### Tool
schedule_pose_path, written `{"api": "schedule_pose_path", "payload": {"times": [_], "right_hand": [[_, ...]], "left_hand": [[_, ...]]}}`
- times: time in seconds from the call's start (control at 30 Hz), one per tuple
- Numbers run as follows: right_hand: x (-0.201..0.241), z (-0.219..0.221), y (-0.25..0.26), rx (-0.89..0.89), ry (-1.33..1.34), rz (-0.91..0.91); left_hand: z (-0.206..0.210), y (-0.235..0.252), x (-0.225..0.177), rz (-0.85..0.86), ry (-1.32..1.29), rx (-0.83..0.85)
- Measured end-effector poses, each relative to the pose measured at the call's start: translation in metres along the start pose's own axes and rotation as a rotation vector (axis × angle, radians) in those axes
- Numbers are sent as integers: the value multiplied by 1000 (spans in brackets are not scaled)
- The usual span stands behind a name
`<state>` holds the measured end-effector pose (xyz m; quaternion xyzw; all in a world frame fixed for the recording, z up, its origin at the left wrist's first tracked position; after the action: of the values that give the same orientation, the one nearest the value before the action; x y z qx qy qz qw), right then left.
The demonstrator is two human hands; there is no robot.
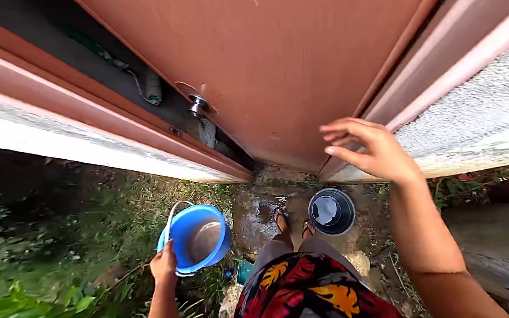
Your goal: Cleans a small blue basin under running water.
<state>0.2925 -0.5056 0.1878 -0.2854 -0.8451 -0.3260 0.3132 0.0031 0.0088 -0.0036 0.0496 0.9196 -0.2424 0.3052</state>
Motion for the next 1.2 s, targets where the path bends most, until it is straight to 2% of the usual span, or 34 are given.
{"api": "schedule_pose_path", "payload": {"times": [0.1,0.2,0.3,0.47,0.7,0.8,0.87,0.97,1.03,1.07,1.13,1.2], "right_hand": [[-10,63,126,-68,-243,-171],[-44,101,205,-171,-559,-261],[-69,122,228,-228,-750,-301],[-86,117,239,-237,-853,-248],[-114,96,274,-287,-942,-108],[-120,88,284,-321,-984,36],[-132,81,298,-417,-965,140],[-152,72,322,-693,-878,193],[-174,73,343,-900,-789,44],[-188,71,362,-928,-739,-48],[-219,75,404,-812,-604,-152],[-251,78,445,-616,-461,-103]], "left_hand": [[30,12,-14,36,163,150],[72,36,-22,108,287,367],[121,50,-40,161,323,558],[203,54,-84,261,379,764],[281,57,-186,250,179,741],[308,72,-234,243,73,694],[327,85,-271,242,14,656],[360,109,-331,235,-63,602],[383,129,-369,229,-88,580],[394,138,-392,224,-104,567],[406,159,-435,213,-102,546],[419,180,-472,197,-104,504]]}}
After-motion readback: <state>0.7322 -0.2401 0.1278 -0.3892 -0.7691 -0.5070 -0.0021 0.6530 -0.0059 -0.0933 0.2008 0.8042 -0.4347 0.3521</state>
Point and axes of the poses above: each hand's wrist, its own y-axis towards the middle knuckle, its own z-axis out of the palm, x = y × z, the point moved 1 cm from there along y, towards the middle knuckle, and after that the axes turned 5 degrees about -z, right-handed, at the moved point
